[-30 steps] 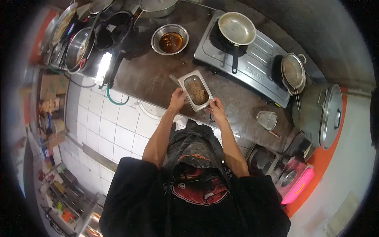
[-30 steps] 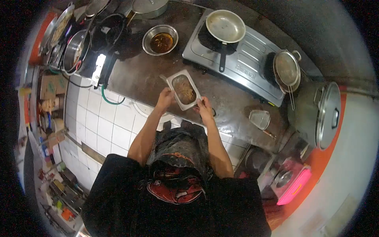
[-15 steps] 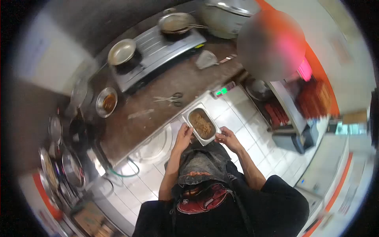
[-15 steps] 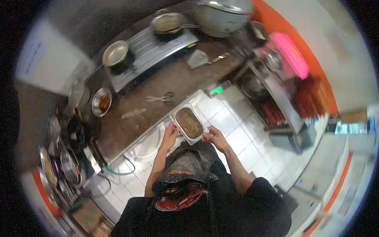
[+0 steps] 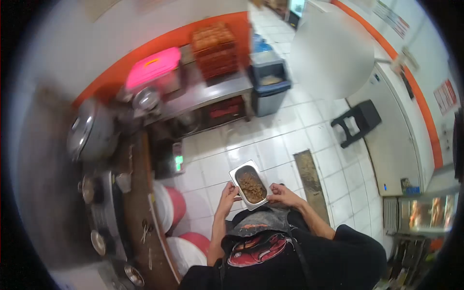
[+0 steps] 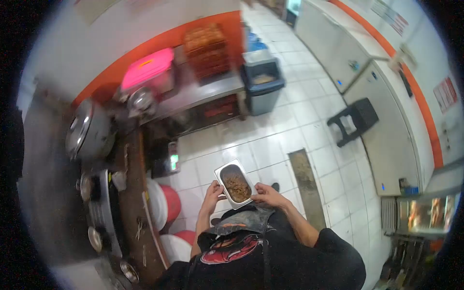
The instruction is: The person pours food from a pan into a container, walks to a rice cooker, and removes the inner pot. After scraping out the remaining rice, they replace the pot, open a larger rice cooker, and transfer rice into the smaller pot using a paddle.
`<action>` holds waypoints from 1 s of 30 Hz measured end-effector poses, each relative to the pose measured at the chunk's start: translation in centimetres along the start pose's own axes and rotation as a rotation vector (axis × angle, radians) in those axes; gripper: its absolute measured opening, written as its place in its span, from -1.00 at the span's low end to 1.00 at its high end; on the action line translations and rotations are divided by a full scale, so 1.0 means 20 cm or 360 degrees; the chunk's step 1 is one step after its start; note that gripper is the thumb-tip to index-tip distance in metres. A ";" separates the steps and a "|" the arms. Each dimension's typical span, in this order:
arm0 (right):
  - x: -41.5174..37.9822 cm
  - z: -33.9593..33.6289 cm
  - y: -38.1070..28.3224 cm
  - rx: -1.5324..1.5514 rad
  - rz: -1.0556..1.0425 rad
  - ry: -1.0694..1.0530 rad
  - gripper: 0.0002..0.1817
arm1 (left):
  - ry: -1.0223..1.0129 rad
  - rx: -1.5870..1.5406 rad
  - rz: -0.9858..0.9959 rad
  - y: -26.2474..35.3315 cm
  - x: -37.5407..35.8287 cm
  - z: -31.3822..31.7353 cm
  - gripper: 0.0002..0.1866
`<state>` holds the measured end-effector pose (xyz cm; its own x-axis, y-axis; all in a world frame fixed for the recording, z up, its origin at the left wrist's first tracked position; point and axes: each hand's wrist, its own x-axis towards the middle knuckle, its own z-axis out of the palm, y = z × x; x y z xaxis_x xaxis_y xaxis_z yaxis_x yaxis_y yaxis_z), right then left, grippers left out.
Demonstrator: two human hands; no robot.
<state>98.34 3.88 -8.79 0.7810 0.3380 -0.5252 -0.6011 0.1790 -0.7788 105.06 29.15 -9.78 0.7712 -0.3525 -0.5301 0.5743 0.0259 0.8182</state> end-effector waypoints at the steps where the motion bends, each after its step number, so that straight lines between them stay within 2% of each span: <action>1: -0.05 -0.11 -0.03 0.0077 -0.0013 0.0039 -0.77 | -0.0128 0.0042 0.0012 0.00 0.11 0.10 -0.85; 4: -0.11 -0.49 -0.12 -0.0036 -0.0214 0.0102 -0.78 | -0.0124 0.0156 -0.0122 0.04 0.45 0.47 -0.86; 8: -0.18 -0.94 -0.38 0.0057 -0.0099 0.0184 -0.78 | -0.0030 0.0055 -0.0125 0.18 0.79 0.92 -0.87; 12: -0.07 -1.43 -0.55 -0.0009 -0.0316 0.0287 -0.82 | -0.0164 -0.0024 -0.0099 0.36 1.21 1.27 -0.89; 14: -0.02 -1.60 -0.69 0.0043 -0.0286 0.0522 -0.82 | -0.0234 0.0138 -0.0036 0.50 1.41 1.41 -0.89; 16: 0.10 -1.81 -0.80 0.0077 -0.0448 0.0611 -0.82 | -0.0245 0.0122 0.0017 0.60 1.67 1.57 -0.87; 18: 0.14 -2.04 -0.92 -0.0040 -0.0296 0.0663 -0.79 | -0.0325 0.0228 0.0050 0.66 1.95 1.70 -0.84; 19: 0.16 -2.15 -1.00 -0.0204 -0.0281 0.0724 -0.71 | -0.0321 0.0340 0.0033 0.74 2.08 1.79 -0.83; 22: 0.25 -2.40 -1.21 -0.0063 -0.0284 0.1044 -0.60 | -0.0554 0.0435 -0.0069 0.95 2.47 2.00 -0.80; 23: 0.31 -2.53 -1.19 -0.0226 -0.0406 0.1131 -0.56 | -0.0602 0.0530 -0.0056 1.02 2.60 2.07 -0.78; 24: 0.29 -2.55 -1.40 -0.0043 -0.0303 0.1184 -0.61 | -0.0682 0.0478 -0.0023 1.09 2.71 2.15 -0.76; 26: 0.34 -2.71 -1.61 0.0156 -0.0347 0.1113 -0.68 | -0.0731 0.0492 0.0019 1.22 2.95 2.33 -0.77; 30: 0.53 -3.05 -1.90 0.0198 -0.0405 0.1214 -0.74 | -0.0868 0.0525 0.0124 1.47 3.41 2.62 -0.82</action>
<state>139.77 -55.72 -5.63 0.7697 -0.4414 -0.4613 -0.3691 0.2819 -0.8856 160.16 -43.25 -10.29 0.5067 -0.7888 -0.3480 0.3402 -0.1880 0.9214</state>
